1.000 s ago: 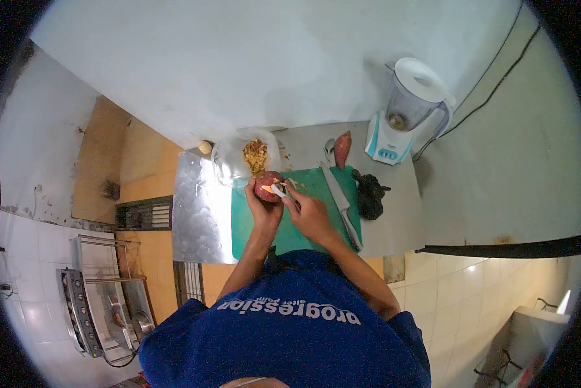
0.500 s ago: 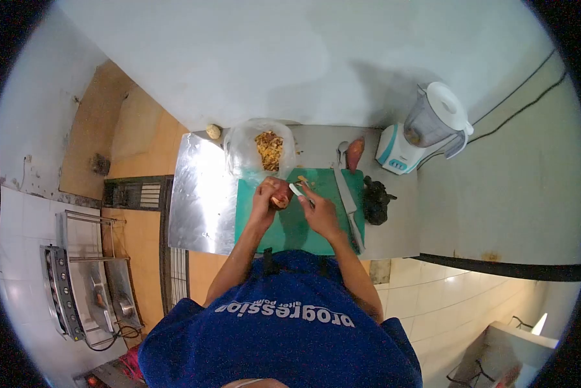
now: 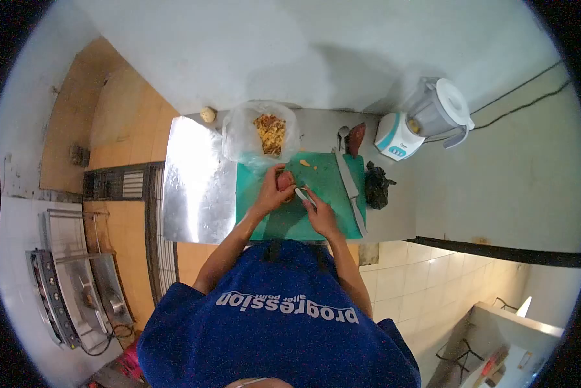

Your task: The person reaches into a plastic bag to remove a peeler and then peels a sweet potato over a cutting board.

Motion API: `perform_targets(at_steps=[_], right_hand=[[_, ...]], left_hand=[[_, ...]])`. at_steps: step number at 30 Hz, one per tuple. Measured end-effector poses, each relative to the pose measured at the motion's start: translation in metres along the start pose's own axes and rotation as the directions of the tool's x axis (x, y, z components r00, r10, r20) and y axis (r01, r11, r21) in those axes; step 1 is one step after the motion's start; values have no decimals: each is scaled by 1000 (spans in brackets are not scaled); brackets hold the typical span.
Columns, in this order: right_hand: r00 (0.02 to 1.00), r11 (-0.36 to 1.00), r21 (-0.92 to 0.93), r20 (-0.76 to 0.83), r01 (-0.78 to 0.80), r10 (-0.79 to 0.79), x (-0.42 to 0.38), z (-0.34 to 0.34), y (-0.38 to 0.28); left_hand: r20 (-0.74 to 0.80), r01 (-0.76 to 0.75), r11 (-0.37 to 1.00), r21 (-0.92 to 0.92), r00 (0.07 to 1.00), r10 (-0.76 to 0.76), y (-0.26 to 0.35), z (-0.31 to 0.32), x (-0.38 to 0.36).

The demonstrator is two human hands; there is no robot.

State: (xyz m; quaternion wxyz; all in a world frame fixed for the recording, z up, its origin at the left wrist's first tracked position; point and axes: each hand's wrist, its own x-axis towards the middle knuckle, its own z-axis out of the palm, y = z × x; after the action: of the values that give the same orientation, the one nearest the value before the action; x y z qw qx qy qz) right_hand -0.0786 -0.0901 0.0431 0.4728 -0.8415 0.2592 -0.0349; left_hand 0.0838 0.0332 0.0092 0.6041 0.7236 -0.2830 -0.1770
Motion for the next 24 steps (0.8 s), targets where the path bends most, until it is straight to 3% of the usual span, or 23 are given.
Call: perform_targets(at_steps=[2, 4, 5, 6, 7, 10, 12, 13, 15, 16, 19, 21, 24], right_hand=[[995, 996, 32, -63, 82, -80, 6, -5, 1], [988, 988, -29, 18, -151, 151, 4, -15, -14], [987, 987, -37, 27, -155, 156, 3, -12, -7], [998, 998, 33, -33, -51, 52, 7, -7, 2], [993, 993, 101, -102, 62, -51, 12, -3, 3], [998, 980, 189, 33, -66, 61, 19, -5, 0], [999, 986, 161, 15, 33, -36, 28, 2, 3], [992, 983, 131, -9, 125, -125, 32, 3, 4], [992, 980, 153, 19, 124, -128, 32, 3, 3], [991, 976, 183, 49, 116, -127, 30, 1, -2], [986, 973, 187, 68, 139, -154, 26, 2, -9], [990, 971, 224, 93, 84, -107, 23, 3, -16], [993, 967, 247, 87, 54, -78, 18, 0, -32]], left_hand=[[38, -107, 993, 56, 994, 105, -9, -1, 8], [64, -186, 977, 104, 982, 180, -8, -6, 4], [135, -288, 946, 151, 954, 269, -1, -13, 1], [208, -393, 898, 196, 912, 354, 9, -20, 0], [201, -390, 898, 203, 914, 351, 13, -24, -2], [311, -337, 919, 204, 913, 265, 14, -27, -6], [246, -257, 934, 250, 949, 196, 7, -24, -3], [240, -259, 933, 248, 950, 200, 5, -24, -1], [196, -383, 907, 175, 917, 349, 4, -26, 1], [195, -382, 908, 173, 917, 349, 5, -27, 0], [245, -295, 936, 191, 938, 245, 11, -31, -11], [137, 4, 989, -149, 990, 17, 16, -27, -21], [182, 87, 968, -237, 982, -43, 7, -27, -22]])
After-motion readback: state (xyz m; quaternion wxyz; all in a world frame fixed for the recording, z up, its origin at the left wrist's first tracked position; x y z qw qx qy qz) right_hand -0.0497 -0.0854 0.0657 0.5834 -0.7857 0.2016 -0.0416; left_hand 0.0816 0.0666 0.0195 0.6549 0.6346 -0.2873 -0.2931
